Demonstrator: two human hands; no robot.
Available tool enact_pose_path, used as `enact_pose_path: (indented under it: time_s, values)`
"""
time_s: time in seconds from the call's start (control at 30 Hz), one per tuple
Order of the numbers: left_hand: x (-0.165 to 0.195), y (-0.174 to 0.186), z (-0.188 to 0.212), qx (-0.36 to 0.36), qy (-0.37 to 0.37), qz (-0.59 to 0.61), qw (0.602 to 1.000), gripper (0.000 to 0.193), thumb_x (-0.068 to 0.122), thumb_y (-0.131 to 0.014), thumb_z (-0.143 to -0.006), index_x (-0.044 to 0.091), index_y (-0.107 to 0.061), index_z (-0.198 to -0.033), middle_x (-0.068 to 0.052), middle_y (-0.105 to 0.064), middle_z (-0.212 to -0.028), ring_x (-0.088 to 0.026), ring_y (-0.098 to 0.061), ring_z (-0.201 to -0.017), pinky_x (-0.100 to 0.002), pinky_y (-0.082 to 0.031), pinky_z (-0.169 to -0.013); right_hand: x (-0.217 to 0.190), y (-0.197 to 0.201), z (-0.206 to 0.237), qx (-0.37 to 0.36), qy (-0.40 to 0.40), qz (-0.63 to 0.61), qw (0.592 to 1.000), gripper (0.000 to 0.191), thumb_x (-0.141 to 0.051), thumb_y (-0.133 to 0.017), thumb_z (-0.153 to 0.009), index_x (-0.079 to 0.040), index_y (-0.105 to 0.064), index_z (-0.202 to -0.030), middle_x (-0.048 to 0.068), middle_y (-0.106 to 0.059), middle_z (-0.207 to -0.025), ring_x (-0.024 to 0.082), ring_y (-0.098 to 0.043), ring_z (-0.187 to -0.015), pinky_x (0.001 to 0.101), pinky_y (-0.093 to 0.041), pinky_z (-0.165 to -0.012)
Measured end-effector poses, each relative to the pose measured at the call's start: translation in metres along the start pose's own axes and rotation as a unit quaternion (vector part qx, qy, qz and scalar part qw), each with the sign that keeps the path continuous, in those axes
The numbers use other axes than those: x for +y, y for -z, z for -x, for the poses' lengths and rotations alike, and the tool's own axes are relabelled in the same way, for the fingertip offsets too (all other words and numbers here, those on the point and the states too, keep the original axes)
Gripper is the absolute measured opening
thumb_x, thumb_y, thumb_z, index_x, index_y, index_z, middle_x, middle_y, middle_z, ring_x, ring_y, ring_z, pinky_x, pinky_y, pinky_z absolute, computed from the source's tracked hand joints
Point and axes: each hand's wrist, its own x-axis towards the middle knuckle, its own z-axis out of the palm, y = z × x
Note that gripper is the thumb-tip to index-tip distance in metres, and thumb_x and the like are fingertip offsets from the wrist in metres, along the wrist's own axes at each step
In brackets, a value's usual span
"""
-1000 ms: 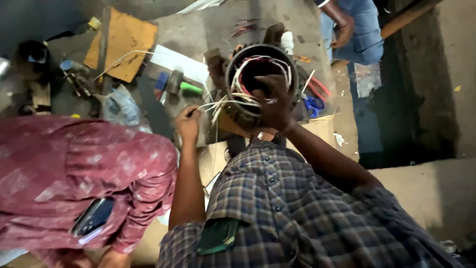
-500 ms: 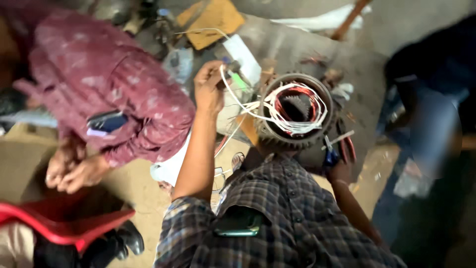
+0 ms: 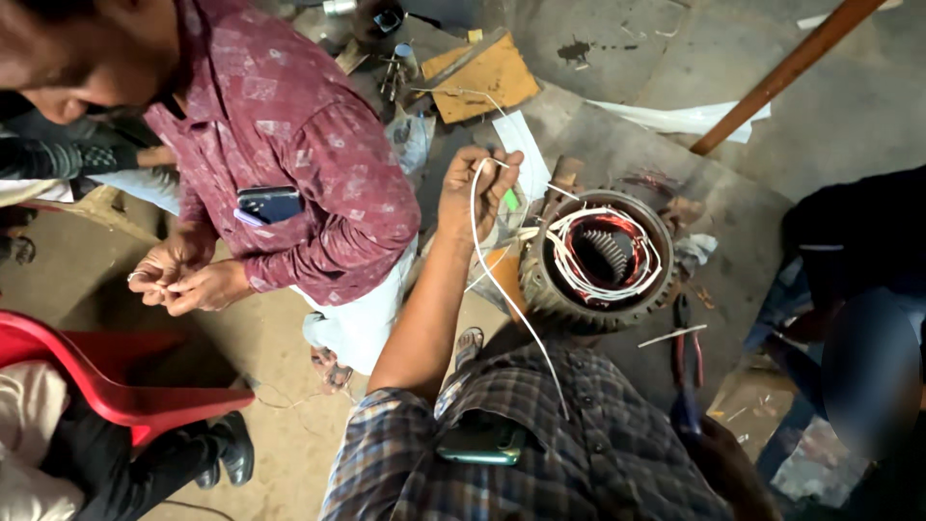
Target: The person inserts white insulating sleeves and wires into the slots of an electric motor stator on a workbench, pressing each liner down by hand and working around the stator. Another worker beside them handles wire ends while the person continues seating liners slot by slot.
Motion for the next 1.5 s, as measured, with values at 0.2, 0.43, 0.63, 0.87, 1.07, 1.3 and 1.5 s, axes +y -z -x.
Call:
enact_pose_path:
  time_s: [0.2, 0.43, 0.63, 0.87, 1.07, 1.3, 1.5]
  values:
    - [-0.007, -0.010, -0.002, -0.062, 0.006, -0.011, 0.998, 0.011, 0.004, -0.068, -0.101, 0.005, -0.060, -0.107, -0.015, -0.061, -0.127, -0.043, -0.060, -0.129, -0.052, -0.055, -0.110, -0.071, -0.040, -0.027, -0.180, 0.213, -0.175, 0.944, 0.069, -0.057, -0.061, -0.097, -0.001, -0.053, -0.137, 0.001, -0.060, -0.106, 0.013, -0.058, -0.087, 0.0299, -0.050, -0.072]
    - [0.010, -0.010, -0.003, -0.104, 0.044, 0.040, 0.993, 0.010, 0.003, -0.070, -0.100, 0.006, -0.061, -0.104, -0.015, -0.059, -0.136, -0.045, -0.055, -0.136, -0.052, -0.050, -0.115, -0.211, -0.189, -0.076, -0.328, 0.075, -0.083, 0.938, 0.043, -0.038, -0.045, -0.104, -0.005, -0.055, -0.130, 0.002, -0.063, -0.107, 0.012, -0.058, -0.084, 0.0259, -0.045, -0.061]
    - [0.045, 0.018, -0.015, -0.086, -0.037, 0.023, 0.995, 0.010, 0.002, -0.071, -0.099, 0.005, -0.064, -0.106, -0.014, -0.058, -0.140, -0.047, -0.051, -0.141, -0.052, -0.048, -0.119, -0.272, -0.242, -0.052, -0.313, 0.112, -0.095, 0.938, 0.052, -0.046, -0.041, -0.103, -0.001, -0.057, -0.124, 0.008, -0.064, -0.091, 0.014, -0.060, -0.070, 0.0252, -0.045, -0.052]
    - [0.049, 0.027, -0.015, -0.128, 0.026, 0.063, 0.989, 0.008, -0.002, -0.069, -0.099, 0.005, -0.067, -0.104, -0.015, -0.060, -0.140, -0.048, -0.050, -0.141, -0.048, -0.051, -0.113, -0.289, -0.275, -0.055, -0.355, 0.126, -0.126, 0.917, 0.052, -0.047, -0.048, -0.105, 0.001, -0.057, -0.123, 0.010, -0.062, -0.090, 0.014, -0.055, -0.066, 0.0246, -0.043, -0.053]
    - [0.041, 0.036, -0.015, -0.148, 0.066, 0.005, 0.987, 0.011, -0.007, -0.068, -0.098, 0.002, -0.065, -0.104, -0.019, -0.062, -0.139, -0.047, -0.055, -0.136, -0.039, -0.055, -0.102, -0.309, -0.291, -0.089, -0.362, 0.109, -0.224, 0.899, 0.046, -0.044, -0.051, -0.103, 0.000, -0.057, -0.116, 0.009, -0.061, -0.097, 0.016, -0.059, -0.077, 0.0255, -0.043, -0.055]
    - [0.025, 0.056, -0.068, 0.023, -0.080, -0.130, 0.988, 0.010, 0.002, -0.068, -0.100, 0.006, -0.063, -0.108, -0.009, -0.064, -0.109, -0.020, -0.061, -0.097, -0.029, -0.053, -0.082, -0.281, -0.239, -0.070, -0.248, 0.186, -0.250, 0.917, 0.044, -0.024, -0.069, -0.096, 0.000, -0.057, -0.130, 0.003, -0.063, -0.109, 0.011, -0.060, -0.088, 0.0237, -0.048, -0.065]
    - [0.012, 0.085, -0.137, 0.322, -0.049, -0.103, 0.940, 0.015, 0.007, -0.065, -0.092, 0.009, -0.063, -0.107, -0.007, -0.064, -0.096, -0.020, -0.062, -0.079, -0.037, -0.054, -0.067, -0.166, -0.101, -0.051, 0.298, 0.101, 0.029, 0.949, 0.049, -0.040, -0.070, -0.107, 0.008, -0.067, -0.116, 0.010, -0.058, -0.074, 0.025, -0.051, -0.067, 0.0415, -0.038, -0.061]
